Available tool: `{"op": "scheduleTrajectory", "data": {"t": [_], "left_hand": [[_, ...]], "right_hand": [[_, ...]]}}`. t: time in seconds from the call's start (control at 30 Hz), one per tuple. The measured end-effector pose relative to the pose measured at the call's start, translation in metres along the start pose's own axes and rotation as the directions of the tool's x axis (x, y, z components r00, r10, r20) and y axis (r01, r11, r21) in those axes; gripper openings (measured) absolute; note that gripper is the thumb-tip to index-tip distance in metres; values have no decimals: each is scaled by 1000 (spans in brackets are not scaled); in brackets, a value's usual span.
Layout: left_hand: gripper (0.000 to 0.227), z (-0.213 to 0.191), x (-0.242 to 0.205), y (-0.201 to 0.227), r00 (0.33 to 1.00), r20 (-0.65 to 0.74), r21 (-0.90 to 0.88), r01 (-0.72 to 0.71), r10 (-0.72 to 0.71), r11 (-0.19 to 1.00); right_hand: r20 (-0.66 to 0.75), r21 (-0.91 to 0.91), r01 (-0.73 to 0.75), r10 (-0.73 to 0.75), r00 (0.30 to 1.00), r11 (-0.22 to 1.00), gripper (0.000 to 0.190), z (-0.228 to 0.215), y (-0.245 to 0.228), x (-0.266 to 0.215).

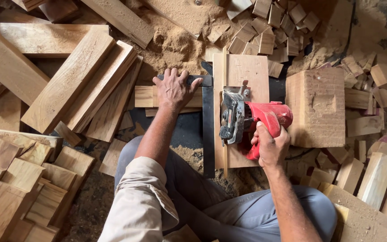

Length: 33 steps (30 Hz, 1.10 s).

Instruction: Measure and mark wood with a square and pencil, then cut with a jigsaw.

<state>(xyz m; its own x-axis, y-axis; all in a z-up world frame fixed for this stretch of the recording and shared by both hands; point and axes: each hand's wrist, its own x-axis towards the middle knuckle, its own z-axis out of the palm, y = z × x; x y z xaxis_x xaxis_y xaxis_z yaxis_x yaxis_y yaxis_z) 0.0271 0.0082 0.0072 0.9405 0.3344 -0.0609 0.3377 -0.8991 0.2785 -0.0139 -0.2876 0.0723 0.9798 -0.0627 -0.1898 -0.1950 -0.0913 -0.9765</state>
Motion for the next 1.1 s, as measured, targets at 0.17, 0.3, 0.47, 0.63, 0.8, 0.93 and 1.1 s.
{"op": "scheduleTrajectory", "data": {"t": [0.17, 0.3, 0.47, 0.63, 0.8, 0.93, 1.1], "left_hand": [[70, -1, -1, 0, 1000, -2, -3, 4, -4, 1000], [68, 0, -1, -1, 1000, -21, -17, 3, -4, 1000], [67, 1, -2, -1, 999, -49, -28, -5, 4, 1000], [66, -2, -1, -1, 1000, -20, -38, 6, -7, 999], [66, -3, -2, 0, 1000, -8, -44, 7, -8, 999], [66, -2, -2, 0, 1000, -16, -33, 6, -6, 999], [65, -3, -2, -1, 1000, -21, -35, 4, -5, 999]], "right_hand": [[1, -6, 6, -6, 1000, 1000, 13, 0, 0, 0], [5, 0, 18, -18, 1000, 1000, 13, 1, 0, 1], [12, -2, 21, -21, 1000, 1000, 13, 0, 2, 3], [6, 0, 19, -19, 1000, 1000, 12, 1, 1, 5], [6, -12, 26, -26, 1000, 1000, 12, 1, 1, 6], [3, -1, 10, -10, 1000, 1000, 12, 3, -1, 6], [11, 5, 21, -21, 1000, 1000, 13, 4, -1, 10]]}}
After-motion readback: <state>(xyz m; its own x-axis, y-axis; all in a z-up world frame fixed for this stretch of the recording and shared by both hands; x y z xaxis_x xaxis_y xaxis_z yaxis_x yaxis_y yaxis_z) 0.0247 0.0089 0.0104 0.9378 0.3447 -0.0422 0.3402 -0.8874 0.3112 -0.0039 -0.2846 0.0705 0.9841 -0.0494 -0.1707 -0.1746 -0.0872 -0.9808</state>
